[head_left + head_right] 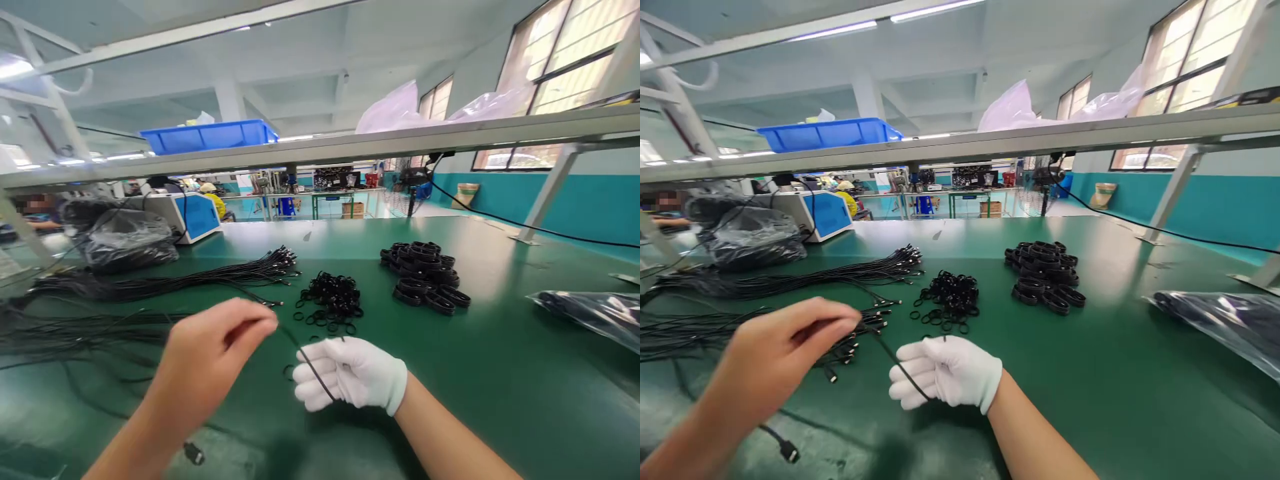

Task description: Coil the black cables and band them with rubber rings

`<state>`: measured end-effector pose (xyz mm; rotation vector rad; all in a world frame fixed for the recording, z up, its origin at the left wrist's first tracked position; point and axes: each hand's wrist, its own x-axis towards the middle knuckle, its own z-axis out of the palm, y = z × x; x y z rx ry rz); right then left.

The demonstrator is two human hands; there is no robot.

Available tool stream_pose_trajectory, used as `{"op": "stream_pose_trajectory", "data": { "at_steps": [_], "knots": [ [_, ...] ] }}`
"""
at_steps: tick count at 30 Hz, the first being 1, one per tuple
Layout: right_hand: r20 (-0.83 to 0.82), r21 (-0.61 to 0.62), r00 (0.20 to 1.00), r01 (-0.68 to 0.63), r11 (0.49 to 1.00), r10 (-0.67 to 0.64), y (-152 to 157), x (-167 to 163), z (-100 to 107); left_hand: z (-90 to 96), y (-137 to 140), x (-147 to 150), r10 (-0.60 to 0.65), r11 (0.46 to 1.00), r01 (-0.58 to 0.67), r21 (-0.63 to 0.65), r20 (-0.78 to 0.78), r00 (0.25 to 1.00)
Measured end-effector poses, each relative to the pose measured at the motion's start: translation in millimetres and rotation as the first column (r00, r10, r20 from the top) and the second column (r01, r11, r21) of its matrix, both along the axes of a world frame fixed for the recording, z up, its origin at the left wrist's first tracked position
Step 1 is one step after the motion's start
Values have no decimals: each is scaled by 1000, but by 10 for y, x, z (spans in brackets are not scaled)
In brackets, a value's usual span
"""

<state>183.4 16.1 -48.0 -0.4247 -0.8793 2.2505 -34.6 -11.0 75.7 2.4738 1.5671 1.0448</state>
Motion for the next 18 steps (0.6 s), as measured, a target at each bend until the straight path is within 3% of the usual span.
{"op": "stream_pose_trajectory", "data": {
  "at_steps": [3,7,10,14,18],
  "knots": [
    [-36,68,971,-233,970,236,-146,-162,20,152,357,215,-3,989,1,-145,-15,1000],
    [-33,84,948,-314,946,317,-247,-270,84,-100,683,345,-36,967,13,-253,-87,996],
    [-135,111,971,-184,977,198,-214,-221,200,-416,748,297,-72,932,15,-361,-146,987],
    [-399,54,914,100,994,-70,-81,-42,368,-815,457,120,-142,882,23,-471,-218,966],
    [-403,51,882,289,956,-245,14,57,404,-1220,13,-107,-70,928,-71,-366,-357,931]
  ]
}}
